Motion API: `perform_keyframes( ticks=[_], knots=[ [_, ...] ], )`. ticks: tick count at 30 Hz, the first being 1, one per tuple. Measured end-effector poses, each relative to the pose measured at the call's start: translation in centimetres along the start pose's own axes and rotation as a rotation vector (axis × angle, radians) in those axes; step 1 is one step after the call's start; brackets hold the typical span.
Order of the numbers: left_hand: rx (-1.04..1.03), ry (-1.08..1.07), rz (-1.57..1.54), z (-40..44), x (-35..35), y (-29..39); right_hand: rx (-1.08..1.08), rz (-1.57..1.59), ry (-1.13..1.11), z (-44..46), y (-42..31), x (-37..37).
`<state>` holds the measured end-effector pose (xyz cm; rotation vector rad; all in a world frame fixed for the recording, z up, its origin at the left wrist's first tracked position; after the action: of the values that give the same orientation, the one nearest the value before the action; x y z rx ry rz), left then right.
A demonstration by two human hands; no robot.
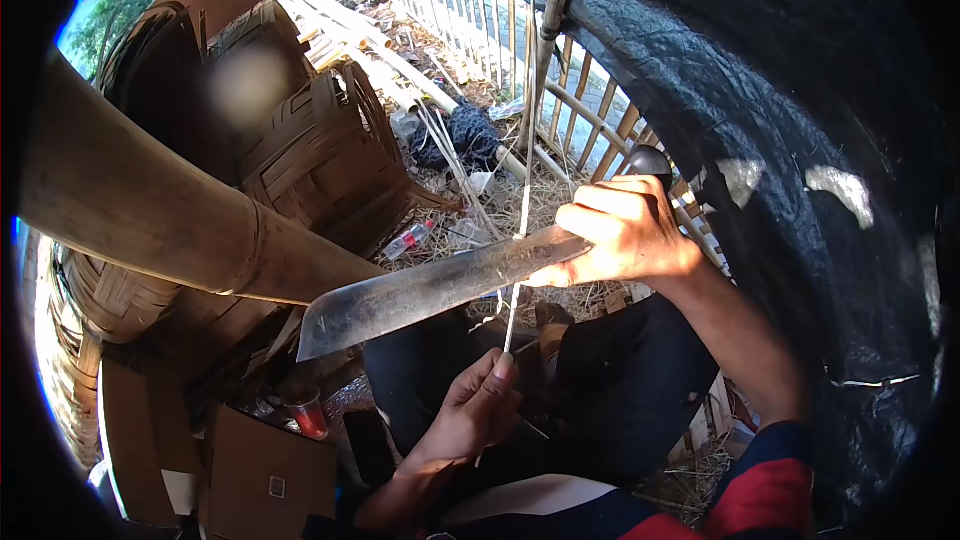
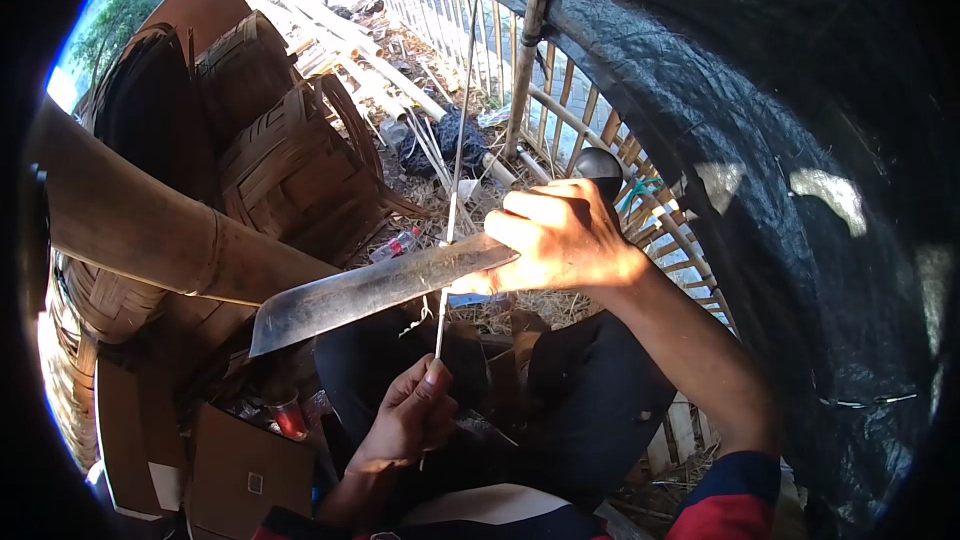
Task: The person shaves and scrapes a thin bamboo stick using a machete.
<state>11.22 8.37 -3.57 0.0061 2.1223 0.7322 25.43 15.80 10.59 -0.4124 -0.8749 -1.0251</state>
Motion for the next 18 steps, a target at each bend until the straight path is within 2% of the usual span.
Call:
perform_keyframes(
  ticks=[3,4,5,7,9,11,14,18],
  knots=[
    [0.010,0.030,0.005,0.0,0.4,-0.8,0.066,0.072,-0.041,0.0,-2.2,-0.5],
    [-0.010,0.022,0.012,0.0,0.3,-0.8,0.099,0.047,0.060,0.0,-2.9,0.1],
    [-0.030,0.016,0.018,-0.1,0.3,-0.9,0.096,0.047,0.056,-0.2,-2.3,-0.2],
    [-0.031,0.020,0.005,-0.4,0.6,-1.3,0.053,0.021,-0.021,-0.2,0.0,-1.3],
    [-0.047,0.027,-0.005,-0.6,0.9,-1.1,-0.103,-0.019,-0.095,-0.4,2.8,-2.0],
    [-0.018,0.005,-0.005,-0.6,0.8,-1.3,-0.104,0.001,-0.055,-0.8,2.9,-1.6],
    [0.068,-0.025,-0.075,-0.8,1.0,-2.5,-0.021,0.021,-0.044,-0.8,0.5,-1.1],
    [0.084,0.014,-0.019,-1.0,1.2,-2.7,0.102,0.120,-0.026,-0.1,-2.5,-0.7]
  ],
)
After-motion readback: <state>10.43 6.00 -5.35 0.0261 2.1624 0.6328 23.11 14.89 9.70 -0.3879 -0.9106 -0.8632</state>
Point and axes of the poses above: each hand's wrist, its own z-axis towards the middle knuckle, its own x-axis out of the back of the hand, y = z × x, the point moved 10 cm from there along z, towards the middle knuckle, and after that the axes turned 9 degrees about -z, right-handed, at the moved point
